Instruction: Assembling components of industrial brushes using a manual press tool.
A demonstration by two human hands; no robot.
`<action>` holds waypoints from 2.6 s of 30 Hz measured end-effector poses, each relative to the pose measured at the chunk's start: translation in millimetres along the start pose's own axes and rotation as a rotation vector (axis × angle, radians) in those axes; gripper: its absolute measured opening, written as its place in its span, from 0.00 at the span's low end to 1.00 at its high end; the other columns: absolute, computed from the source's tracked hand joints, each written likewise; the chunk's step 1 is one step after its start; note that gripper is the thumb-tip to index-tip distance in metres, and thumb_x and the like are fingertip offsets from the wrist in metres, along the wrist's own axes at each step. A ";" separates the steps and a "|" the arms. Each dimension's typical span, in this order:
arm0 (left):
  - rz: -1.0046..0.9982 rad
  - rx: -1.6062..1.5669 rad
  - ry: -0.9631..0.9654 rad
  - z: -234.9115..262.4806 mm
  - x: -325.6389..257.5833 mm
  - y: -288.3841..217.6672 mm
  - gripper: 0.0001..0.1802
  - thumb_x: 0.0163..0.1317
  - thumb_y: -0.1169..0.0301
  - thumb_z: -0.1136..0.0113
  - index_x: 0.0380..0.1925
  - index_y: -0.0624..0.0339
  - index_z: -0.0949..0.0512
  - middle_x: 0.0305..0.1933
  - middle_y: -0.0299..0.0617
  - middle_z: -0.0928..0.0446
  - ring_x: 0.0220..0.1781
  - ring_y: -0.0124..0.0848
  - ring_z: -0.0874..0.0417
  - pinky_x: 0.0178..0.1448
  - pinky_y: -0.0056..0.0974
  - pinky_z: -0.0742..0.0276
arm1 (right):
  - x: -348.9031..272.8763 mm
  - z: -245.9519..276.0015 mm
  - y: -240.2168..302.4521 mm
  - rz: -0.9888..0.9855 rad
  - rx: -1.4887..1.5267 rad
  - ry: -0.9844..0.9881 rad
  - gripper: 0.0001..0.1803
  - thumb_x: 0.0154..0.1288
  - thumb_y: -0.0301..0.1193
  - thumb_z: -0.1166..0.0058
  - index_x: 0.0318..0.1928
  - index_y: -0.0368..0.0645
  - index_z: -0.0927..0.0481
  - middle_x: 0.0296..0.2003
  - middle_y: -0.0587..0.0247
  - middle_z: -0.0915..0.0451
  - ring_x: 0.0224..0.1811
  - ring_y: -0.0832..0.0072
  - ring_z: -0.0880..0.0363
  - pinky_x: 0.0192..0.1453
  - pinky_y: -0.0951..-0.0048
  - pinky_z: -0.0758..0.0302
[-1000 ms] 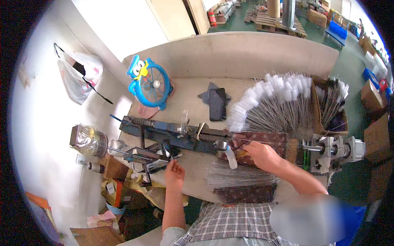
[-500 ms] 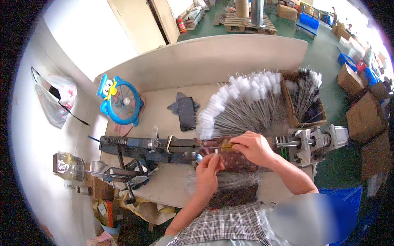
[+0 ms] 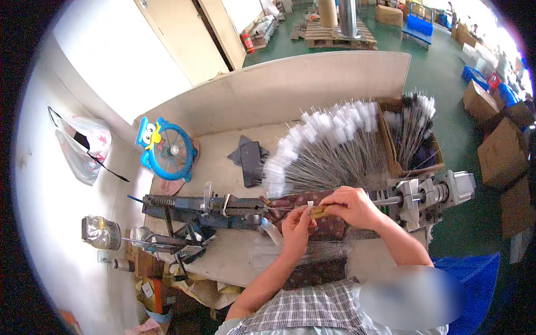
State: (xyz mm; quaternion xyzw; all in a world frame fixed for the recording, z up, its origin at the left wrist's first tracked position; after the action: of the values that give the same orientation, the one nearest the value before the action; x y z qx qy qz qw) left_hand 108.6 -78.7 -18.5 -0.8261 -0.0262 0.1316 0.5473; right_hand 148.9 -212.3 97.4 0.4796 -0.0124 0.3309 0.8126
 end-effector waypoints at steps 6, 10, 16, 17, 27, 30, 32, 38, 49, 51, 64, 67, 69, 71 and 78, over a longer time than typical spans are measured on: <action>-0.092 -0.007 -0.185 37.4 -6.5 -22.1 0.09 0.62 0.68 0.44 0.36 0.64 0.23 0.27 0.36 0.24 0.25 0.18 0.28 0.28 0.24 0.34 | 5.4 -3.4 23.4 0.120 -0.214 0.003 0.08 0.52 0.32 0.41 0.33 0.44 0.19 0.27 0.63 0.23 0.33 0.64 0.24 0.40 0.65 0.27; -0.030 -0.127 -0.296 53.5 -13.9 -34.4 0.07 0.62 0.68 0.44 0.31 0.60 0.24 0.25 0.36 0.25 0.21 0.21 0.29 0.24 0.27 0.34 | 31.1 -21.8 43.1 0.173 -0.397 -0.136 0.08 0.52 0.34 0.43 0.33 0.46 0.20 0.26 0.66 0.23 0.34 0.67 0.25 0.41 0.65 0.28; 0.070 -0.227 -0.216 52.1 -11.6 -27.5 0.08 0.62 0.67 0.44 0.31 0.61 0.25 0.24 0.38 0.25 0.21 0.23 0.28 0.24 0.28 0.32 | 52.4 -73.9 31.9 0.064 -0.324 0.003 0.09 0.56 0.37 0.49 0.29 0.45 0.21 0.27 0.61 0.22 0.36 0.61 0.24 0.42 0.60 0.28; 0.064 -0.219 -0.202 52.4 -10.8 -28.1 0.08 0.62 0.67 0.44 0.31 0.61 0.26 0.24 0.38 0.25 0.21 0.23 0.28 0.24 0.28 0.32 | 54.2 -70.1 29.7 0.034 -0.288 0.015 0.10 0.56 0.37 0.49 0.29 0.45 0.21 0.27 0.59 0.21 0.36 0.59 0.23 0.41 0.60 0.27; -0.022 -0.107 -0.205 58.1 -10.0 -32.8 0.11 0.64 0.66 0.46 0.29 0.64 0.26 0.22 0.39 0.25 0.20 0.23 0.28 0.25 0.27 0.31 | 54.7 -72.2 17.2 -0.057 -0.130 0.117 0.13 0.54 0.37 0.45 0.34 0.41 0.18 0.30 0.55 0.19 0.34 0.58 0.21 0.39 0.63 0.25; -0.024 -0.125 -0.201 56.2 -11.1 -33.1 0.11 0.64 0.66 0.46 0.29 0.63 0.26 0.23 0.39 0.24 0.20 0.23 0.27 0.25 0.27 0.30 | 55.3 -72.4 16.4 -0.069 -0.132 0.163 0.13 0.55 0.37 0.46 0.35 0.42 0.17 0.31 0.55 0.19 0.35 0.58 0.21 0.40 0.64 0.25; 0.006 -0.050 -0.214 55.8 -12.9 -31.3 0.15 0.67 0.62 0.51 0.31 0.64 0.26 0.25 0.41 0.23 0.21 0.25 0.26 0.27 0.27 0.28 | 53.8 -73.5 11.0 -0.097 -0.085 0.165 0.13 0.55 0.38 0.45 0.35 0.43 0.17 0.32 0.55 0.19 0.36 0.59 0.21 0.40 0.65 0.25; 0.095 -0.317 -0.112 45.9 -11.0 -28.1 0.24 0.69 0.50 0.62 0.42 0.62 0.28 0.38 0.43 0.23 0.40 0.32 0.22 0.47 0.38 0.27 | 51.5 -71.9 13.8 -0.074 -0.110 0.127 0.14 0.54 0.40 0.44 0.34 0.44 0.17 0.29 0.58 0.20 0.36 0.61 0.22 0.40 0.65 0.25; 0.104 -0.549 -0.255 46.4 -13.3 -25.2 0.15 0.67 0.58 0.56 0.39 0.58 0.28 0.38 0.38 0.24 0.42 0.31 0.22 0.50 0.39 0.27 | 42.5 -69.7 55.6 0.153 -0.479 -0.167 0.15 0.47 0.41 0.42 0.35 0.49 0.20 0.32 0.69 0.24 0.42 0.69 0.28 0.46 0.66 0.34; 0.108 -0.544 -0.223 42.9 -13.3 -24.0 0.13 0.66 0.61 0.54 0.38 0.59 0.28 0.37 0.38 0.24 0.41 0.30 0.22 0.49 0.39 0.26 | 37.5 -62.3 66.5 0.233 -0.455 -0.201 0.17 0.43 0.39 0.38 0.37 0.49 0.18 0.35 0.71 0.22 0.43 0.70 0.27 0.46 0.66 0.32; -0.019 -0.443 -0.265 42.7 -12.1 -32.1 0.03 0.59 0.77 0.47 0.34 0.63 0.26 0.35 0.39 0.23 0.36 0.27 0.20 0.45 0.33 0.24 | 24.9 -51.7 52.4 0.270 -0.415 -0.126 0.14 0.49 0.36 0.41 0.40 0.54 0.18 0.37 0.72 0.22 0.44 0.71 0.27 0.46 0.66 0.31; -0.047 -0.404 -0.265 46.9 -10.9 -29.3 0.02 0.59 0.77 0.48 0.32 0.62 0.28 0.34 0.39 0.24 0.35 0.27 0.21 0.43 0.33 0.23 | 24.5 -53.7 56.8 0.273 -0.364 -0.162 0.15 0.49 0.35 0.41 0.40 0.53 0.19 0.36 0.71 0.22 0.43 0.70 0.26 0.46 0.66 0.31; -0.060 -0.378 -0.257 47.7 -9.6 -30.9 0.01 0.60 0.75 0.49 0.31 0.61 0.29 0.33 0.39 0.24 0.34 0.28 0.21 0.42 0.34 0.22 | 27.0 -57.5 64.1 0.266 -0.347 -0.189 0.17 0.44 0.32 0.37 0.39 0.47 0.18 0.35 0.68 0.21 0.41 0.69 0.25 0.45 0.66 0.29; -0.033 -0.465 -0.277 47.6 -9.4 -29.7 0.02 0.60 0.74 0.49 0.29 0.59 0.30 0.33 0.39 0.25 0.34 0.28 0.22 0.41 0.34 0.23 | 28.0 -65.4 54.3 0.179 -0.376 -0.211 0.19 0.44 0.33 0.37 0.40 0.45 0.19 0.35 0.68 0.21 0.41 0.69 0.25 0.44 0.66 0.29; 0.048 -0.579 -0.260 47.6 -10.0 -19.9 0.07 0.62 0.67 0.50 0.34 0.58 0.29 0.33 0.36 0.25 0.36 0.28 0.23 0.45 0.34 0.26 | 25.3 -60.9 60.3 0.216 -0.431 -0.222 0.16 0.47 0.35 0.41 0.40 0.51 0.19 0.35 0.71 0.22 0.41 0.69 0.25 0.43 0.67 0.31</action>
State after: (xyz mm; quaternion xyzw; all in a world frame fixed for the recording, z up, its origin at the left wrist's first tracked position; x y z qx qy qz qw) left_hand 89.3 -29.9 -15.9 -0.9242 -0.1128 0.2363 0.2780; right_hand 117.4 -131.7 119.6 0.3245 -0.2227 0.3508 0.8498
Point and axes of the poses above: each hand's wrist, its own x-axis towards the middle knuckle, its own z-axis out of the back of the hand, y = z × x, the point moved 10 cm from there along x, towards the middle knuckle
